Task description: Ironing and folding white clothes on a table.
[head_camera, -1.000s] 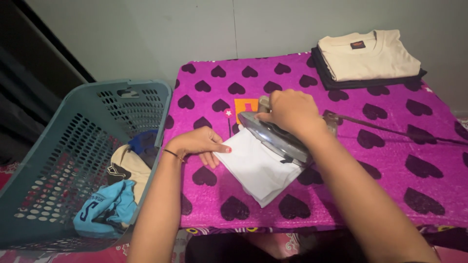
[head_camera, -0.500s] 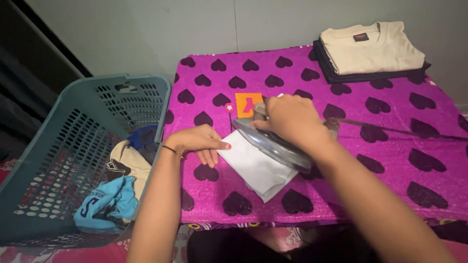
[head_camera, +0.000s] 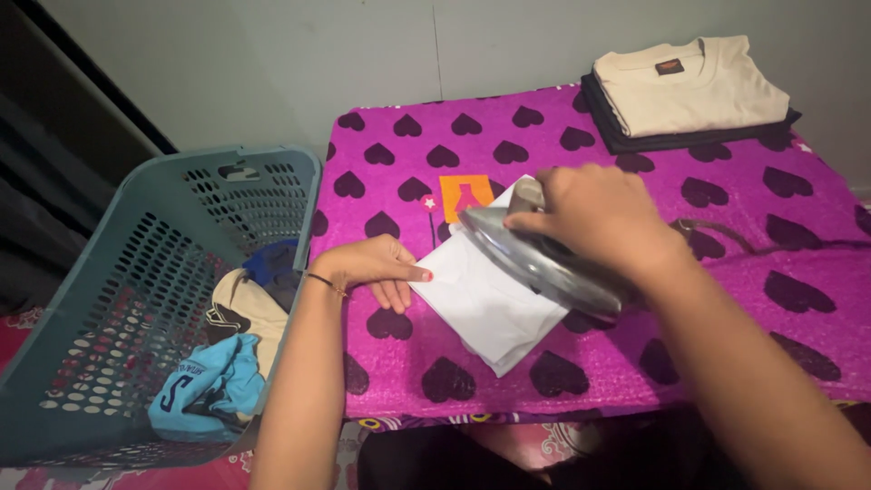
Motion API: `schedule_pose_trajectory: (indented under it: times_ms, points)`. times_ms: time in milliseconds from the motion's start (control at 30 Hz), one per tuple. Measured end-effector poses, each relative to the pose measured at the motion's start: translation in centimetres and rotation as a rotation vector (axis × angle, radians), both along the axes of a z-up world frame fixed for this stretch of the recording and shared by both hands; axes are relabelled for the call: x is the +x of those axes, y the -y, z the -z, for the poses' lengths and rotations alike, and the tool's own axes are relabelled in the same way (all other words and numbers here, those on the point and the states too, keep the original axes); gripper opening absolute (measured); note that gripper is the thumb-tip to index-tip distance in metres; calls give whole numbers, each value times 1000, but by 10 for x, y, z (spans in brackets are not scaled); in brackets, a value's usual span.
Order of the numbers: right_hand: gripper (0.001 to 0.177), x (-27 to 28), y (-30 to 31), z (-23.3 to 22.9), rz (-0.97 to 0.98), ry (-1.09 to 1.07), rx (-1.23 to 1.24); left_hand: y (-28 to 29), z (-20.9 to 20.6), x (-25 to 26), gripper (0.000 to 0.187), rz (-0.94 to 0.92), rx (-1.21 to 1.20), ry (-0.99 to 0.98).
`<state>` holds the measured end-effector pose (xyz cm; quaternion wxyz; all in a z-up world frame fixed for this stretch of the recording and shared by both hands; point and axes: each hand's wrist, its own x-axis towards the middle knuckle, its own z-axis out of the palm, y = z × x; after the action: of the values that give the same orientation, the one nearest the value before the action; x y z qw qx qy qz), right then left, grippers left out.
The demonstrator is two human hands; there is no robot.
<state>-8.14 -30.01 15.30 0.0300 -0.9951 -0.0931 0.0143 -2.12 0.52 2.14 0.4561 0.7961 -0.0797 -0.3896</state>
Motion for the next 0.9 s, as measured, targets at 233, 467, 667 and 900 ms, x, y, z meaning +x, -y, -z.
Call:
schedule_pose_trajectory:
  times_ms: [233, 467, 667, 900]
  points:
    - [55, 27, -48, 26, -145, 73, -77, -8, -14, -15, 32, 7, -17, -65]
    - [48, 8, -63, 42, -207, 104, -49, -10, -17, -18, 29, 7, 43, -50]
    - [49, -21, -52, 24, -161, -33, -124, -11, -28, -25, 30, -51, 58, 66]
    - [42, 20, -65, 51, -256, 93, -64, 54, -50, -123, 28, -91, 521, 845]
